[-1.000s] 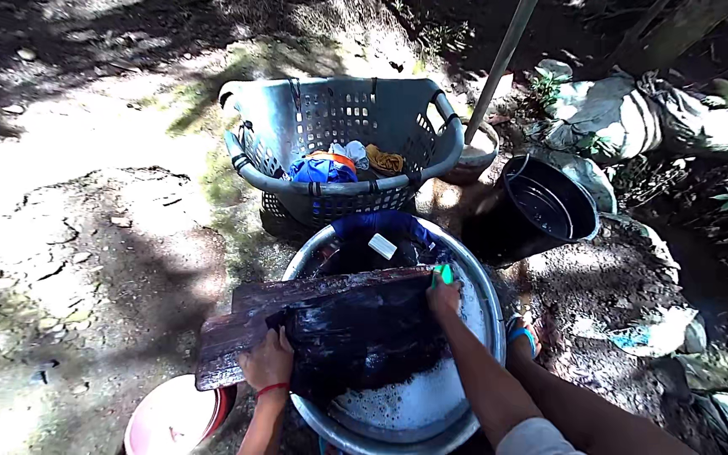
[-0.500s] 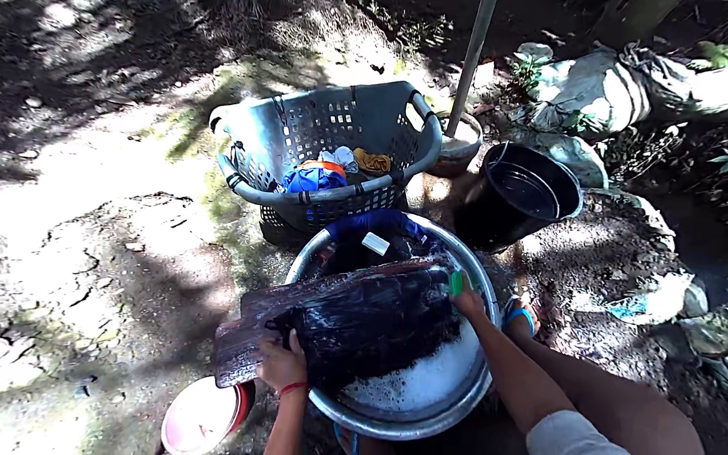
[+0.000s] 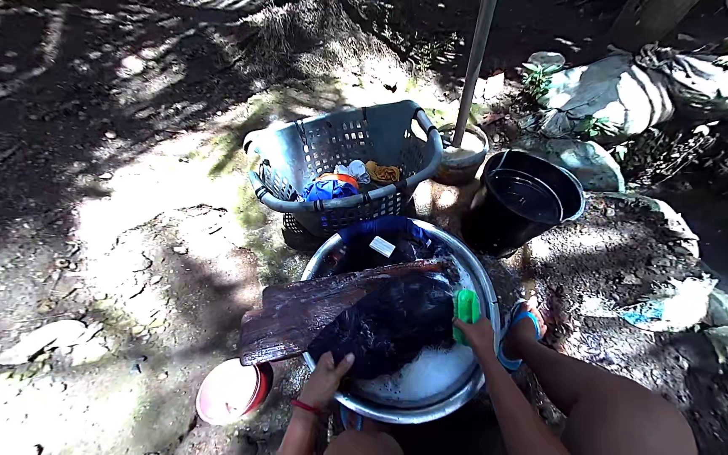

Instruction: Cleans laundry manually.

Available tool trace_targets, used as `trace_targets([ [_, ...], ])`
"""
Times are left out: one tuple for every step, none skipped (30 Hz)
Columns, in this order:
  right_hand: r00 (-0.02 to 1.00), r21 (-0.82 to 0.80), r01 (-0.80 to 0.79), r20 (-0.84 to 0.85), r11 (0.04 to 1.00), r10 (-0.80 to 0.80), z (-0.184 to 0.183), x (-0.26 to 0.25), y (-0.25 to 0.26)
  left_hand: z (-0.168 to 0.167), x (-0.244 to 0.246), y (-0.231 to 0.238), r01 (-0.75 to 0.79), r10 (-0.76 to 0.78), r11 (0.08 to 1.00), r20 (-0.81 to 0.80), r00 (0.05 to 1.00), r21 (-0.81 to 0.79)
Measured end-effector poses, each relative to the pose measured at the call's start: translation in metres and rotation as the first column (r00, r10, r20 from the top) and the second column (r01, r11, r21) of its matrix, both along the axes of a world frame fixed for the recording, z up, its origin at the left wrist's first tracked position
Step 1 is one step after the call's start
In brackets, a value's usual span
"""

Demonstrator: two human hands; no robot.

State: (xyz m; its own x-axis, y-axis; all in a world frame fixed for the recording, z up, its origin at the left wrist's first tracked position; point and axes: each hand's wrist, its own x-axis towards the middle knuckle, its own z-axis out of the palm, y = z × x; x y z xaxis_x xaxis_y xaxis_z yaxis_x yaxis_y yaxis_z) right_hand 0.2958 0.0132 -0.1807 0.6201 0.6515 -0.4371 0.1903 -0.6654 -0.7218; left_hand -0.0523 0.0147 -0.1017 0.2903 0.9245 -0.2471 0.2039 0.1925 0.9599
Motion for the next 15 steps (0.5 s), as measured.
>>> trace_targets([
  [1.0, 0.049, 0.019, 0.001, 0.999, -0.019, 0.02, 0.009, 0.002, 0.009, -0.007, -0.001, -0.06, 0.048, 0.994, 0.133, 0.99, 0.089],
  [0.999, 0.111, 0.045, -0.016, 0.993, -0.043, 0.041, 0.017, 0.004, 0.02, -0.015, -0.002, -0.113, 0.073, 0.982, 0.249, 0.966, 0.15],
  [0.996, 0.183, 0.081, -0.05, 0.98, -0.073, 0.064, 0.024, 0.006, 0.034, -0.023, -0.003, -0.155, 0.082, 0.968, 0.338, 0.938, 0.196],
  [0.992, 0.26, 0.117, -0.079, 0.958, -0.099, 0.087, 0.031, 0.009, 0.049, -0.03, -0.005, -0.184, 0.079, 0.953, 0.387, 0.919, 0.24],
  [0.99, 0.332, 0.131, -0.091, 0.934, -0.106, 0.11, 0.037, 0.011, 0.063, -0.037, -0.006, -0.192, 0.061, 0.937, 0.407, 0.911, 0.29],
  [0.991, 0.39, 0.122, -0.093, 0.913, -0.092, 0.132, 0.042, 0.014, 0.074, -0.043, -0.006, -0.185, 0.039, 0.924, 0.399, 0.916, 0.336],
  [0.993, 0.43, 0.106, -0.085, 0.896, -0.077, 0.151, 0.046, 0.019, 0.084, -0.047, -0.005, -0.173, 0.028, 0.912, 0.363, 0.931, 0.371],
  [0.993, 0.453, 0.103, -0.092, 0.886, -0.068, 0.167, 0.049, 0.026, 0.089, -0.05, -0.002, -0.168, 0.042, 0.902, 0.306, 0.951, 0.397],
  [0.992, 0.457, 0.11, -0.1, 0.883, -0.072, 0.178, 0.05, 0.038, 0.089, -0.051, 0.004, -0.169, 0.077, 0.893, 0.228, 0.971, 0.417],
  [0.992, 0.448, 0.121, -0.096, 0.886, -0.087, 0.183, 0.05, 0.052, 0.085, -0.05, 0.014, -0.172, 0.132, 0.885, 0.12, 0.984, 0.433],
  [0.992, 0.417, 0.124, -0.066, 0.9, -0.107, 0.18, 0.05, 0.07, 0.079, -0.046, 0.026, -0.167, 0.207, 0.881, -0.044, 0.977, 0.443],
  [0.993, 0.363, 0.111, 0.0, 0.925, -0.119, 0.172, 0.046, 0.089, 0.07, -0.042, 0.041, -0.147, 0.26, 0.895, -0.225, 0.939, 0.421],
  [0.991, 0.274, 0.068, 0.09, 0.959, -0.096, 0.16, 0.037, 0.108, 0.057, -0.037, 0.057, -0.133, 0.28, 0.922, -0.388, 0.878, 0.364],
  [0.982, 0.144, -0.003, 0.187, 0.99, -0.024, 0.148, 0.018, 0.122, 0.04, -0.031, 0.072, -0.129, 0.261, 0.955, -0.547, 0.795, 0.269],
  [0.964, 0.018, -0.11, 0.244, 0.994, 0.103, 0.135, -0.01, 0.131, 0.021, -0.027, 0.085, -0.128, 0.203, 0.979, -0.69, 0.695, 0.16],
])
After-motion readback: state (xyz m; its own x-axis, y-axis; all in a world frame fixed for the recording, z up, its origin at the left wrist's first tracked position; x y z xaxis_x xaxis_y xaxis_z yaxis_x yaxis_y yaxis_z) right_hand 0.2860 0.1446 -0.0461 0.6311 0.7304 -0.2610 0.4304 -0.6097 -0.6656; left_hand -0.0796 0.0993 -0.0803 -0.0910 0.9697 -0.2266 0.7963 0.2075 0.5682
